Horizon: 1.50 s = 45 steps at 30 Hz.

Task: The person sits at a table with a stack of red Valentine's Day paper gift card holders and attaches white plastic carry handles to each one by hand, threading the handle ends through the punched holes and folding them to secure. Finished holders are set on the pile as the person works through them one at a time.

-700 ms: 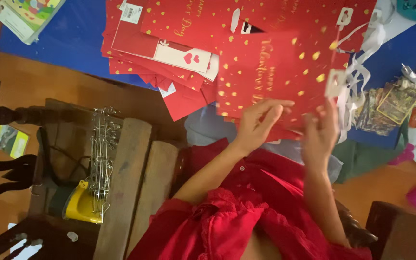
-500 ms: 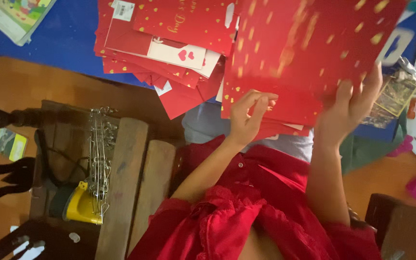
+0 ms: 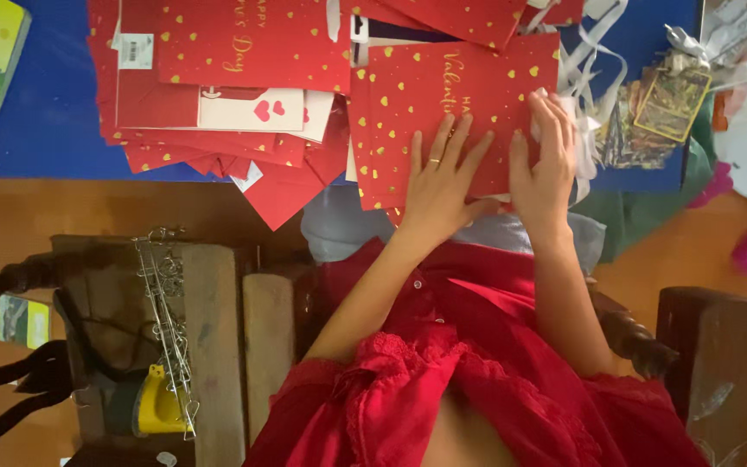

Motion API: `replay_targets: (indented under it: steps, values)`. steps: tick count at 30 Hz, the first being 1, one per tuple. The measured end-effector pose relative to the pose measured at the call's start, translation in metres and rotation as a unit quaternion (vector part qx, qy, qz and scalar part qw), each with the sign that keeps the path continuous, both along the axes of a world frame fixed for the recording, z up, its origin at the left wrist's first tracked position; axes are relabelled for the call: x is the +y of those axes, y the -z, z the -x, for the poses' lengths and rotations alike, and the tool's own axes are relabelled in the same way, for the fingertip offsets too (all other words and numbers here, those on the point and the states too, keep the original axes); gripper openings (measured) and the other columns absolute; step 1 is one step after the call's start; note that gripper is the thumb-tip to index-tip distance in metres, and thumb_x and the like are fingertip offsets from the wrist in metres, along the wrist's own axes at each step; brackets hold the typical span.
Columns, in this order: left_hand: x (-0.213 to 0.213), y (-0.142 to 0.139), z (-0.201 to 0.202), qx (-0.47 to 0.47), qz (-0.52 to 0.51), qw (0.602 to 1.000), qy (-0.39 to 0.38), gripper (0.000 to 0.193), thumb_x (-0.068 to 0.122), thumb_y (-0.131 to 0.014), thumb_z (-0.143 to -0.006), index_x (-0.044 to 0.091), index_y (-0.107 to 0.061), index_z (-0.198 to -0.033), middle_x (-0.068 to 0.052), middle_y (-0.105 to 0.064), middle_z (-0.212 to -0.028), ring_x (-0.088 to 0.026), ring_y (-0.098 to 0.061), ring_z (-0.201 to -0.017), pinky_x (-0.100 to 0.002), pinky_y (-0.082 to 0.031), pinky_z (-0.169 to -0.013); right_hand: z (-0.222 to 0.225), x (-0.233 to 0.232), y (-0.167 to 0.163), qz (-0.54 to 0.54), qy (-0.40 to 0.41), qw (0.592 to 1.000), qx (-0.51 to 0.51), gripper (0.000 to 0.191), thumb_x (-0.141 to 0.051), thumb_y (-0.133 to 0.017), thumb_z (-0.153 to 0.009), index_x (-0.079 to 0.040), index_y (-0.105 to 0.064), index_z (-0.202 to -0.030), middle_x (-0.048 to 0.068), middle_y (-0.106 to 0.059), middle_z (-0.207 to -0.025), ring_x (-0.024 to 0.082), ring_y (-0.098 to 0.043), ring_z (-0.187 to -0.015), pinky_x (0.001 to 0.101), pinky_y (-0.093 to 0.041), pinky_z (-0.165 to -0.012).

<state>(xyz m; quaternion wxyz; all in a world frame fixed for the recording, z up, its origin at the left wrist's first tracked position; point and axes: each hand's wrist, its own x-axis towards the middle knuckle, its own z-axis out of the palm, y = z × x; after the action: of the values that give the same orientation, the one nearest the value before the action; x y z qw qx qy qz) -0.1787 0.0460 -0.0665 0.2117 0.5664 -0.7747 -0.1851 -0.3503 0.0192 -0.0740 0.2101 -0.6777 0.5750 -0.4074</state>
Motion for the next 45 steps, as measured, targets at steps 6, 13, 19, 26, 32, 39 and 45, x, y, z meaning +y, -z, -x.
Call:
replay_targets:
  steps: [6, 13, 19, 26, 32, 39, 45]
  values:
    - [0.002, 0.0, 0.014, -0.009, 0.006, 1.0, 0.003, 0.104, 0.059, -0.082, -0.072, 0.018, -0.037, -0.156, -0.014, -0.025, -0.166, -0.033, -0.017, -0.157, -0.067, -0.01, -0.125, 0.025, -0.001, -0.011, -0.018, 0.032, 0.998, 0.047, 0.05, -0.003, -0.063, -0.102, 0.001, -0.051, -0.151, 0.023, -0.046, -0.156, 0.042, -0.042, -0.147, 0.0481, -0.039, -0.121]
    - [0.036, -0.017, 0.029, -0.09, -0.01, 0.996, -0.013, 0.089, 0.056, -0.075, -0.081, 0.016, -0.043, -0.154, -0.012, -0.032, -0.164, -0.03, -0.022, -0.156, -0.07, -0.013, -0.122, 0.043, 0.025, -0.019, 0.038, -0.002, 0.989, 0.142, 0.045, -0.004, -0.066, -0.1, 0.005, -0.06, -0.144, 0.024, -0.046, -0.156, 0.045, -0.038, -0.149, 0.0562, -0.029, -0.126]
    - [0.066, -0.037, 0.029, -0.088, -0.004, 0.994, -0.067, 0.066, 0.053, -0.069, -0.087, 0.009, -0.06, -0.136, -0.014, -0.054, -0.145, -0.032, -0.045, -0.139, -0.066, -0.032, -0.111, 0.037, 0.061, -0.042, 0.033, -0.091, 0.991, 0.097, 0.035, 0.0, -0.062, -0.1, 0.006, -0.062, -0.135, 0.022, -0.057, -0.146, 0.039, -0.044, -0.148, 0.0573, -0.025, -0.128]
    - [0.034, -0.021, 0.052, 0.272, -0.004, 0.959, -0.085, 0.025, 0.026, -0.059, -0.103, 0.007, -0.068, -0.118, -0.014, -0.073, -0.109, -0.034, -0.071, -0.1, -0.041, -0.055, -0.088, 0.034, 0.078, -0.059, 0.034, -0.138, 0.962, 0.234, 0.055, 0.013, -0.054, -0.088, 0.007, -0.058, -0.142, 0.021, -0.051, -0.154, 0.039, -0.042, -0.151, 0.0517, -0.035, -0.125]
    - [0.041, -0.006, 0.071, 0.254, -0.012, 0.959, -0.123, 0.019, 0.026, -0.068, -0.092, 0.008, -0.066, -0.099, -0.011, -0.071, -0.092, -0.032, -0.07, -0.085, -0.043, -0.054, -0.073, 0.064, 0.082, -0.04, -0.041, -0.152, 0.987, 0.04, 0.056, 0.01, -0.051, -0.09, -0.001, -0.053, -0.144, 0.025, -0.051, -0.153, 0.033, -0.046, -0.146, 0.0397, -0.041, -0.119]
    - [0.054, -0.025, 0.071, 0.214, -0.022, 0.966, -0.146, 0.019, 0.029, -0.067, -0.093, 0.01, -0.066, -0.091, -0.007, -0.073, -0.086, -0.028, -0.07, -0.083, -0.041, -0.053, -0.072, 0.079, 0.06, -0.008, -0.23, -0.181, 0.925, -0.243, 0.049, -0.008, -0.051, -0.106, 0.004, -0.043, -0.153, 0.016, -0.053, -0.149, 0.02, -0.05, -0.137, 0.0305, -0.038, -0.113]
    - [0.045, -0.02, 0.084, 0.3, 0.033, 0.941, -0.151, 0.021, 0.026, -0.071, -0.097, 0.006, -0.064, -0.098, -0.009, -0.071, -0.092, -0.026, -0.069, -0.086, -0.037, -0.053, -0.077, 0.084, 0.055, 0.014, -0.29, -0.169, 0.896, -0.291, 0.043, -0.01, -0.05, -0.104, 0.007, -0.055, -0.143, 0.009, -0.066, -0.129, 0.015, -0.059, -0.119, 0.0273, -0.045, -0.102]
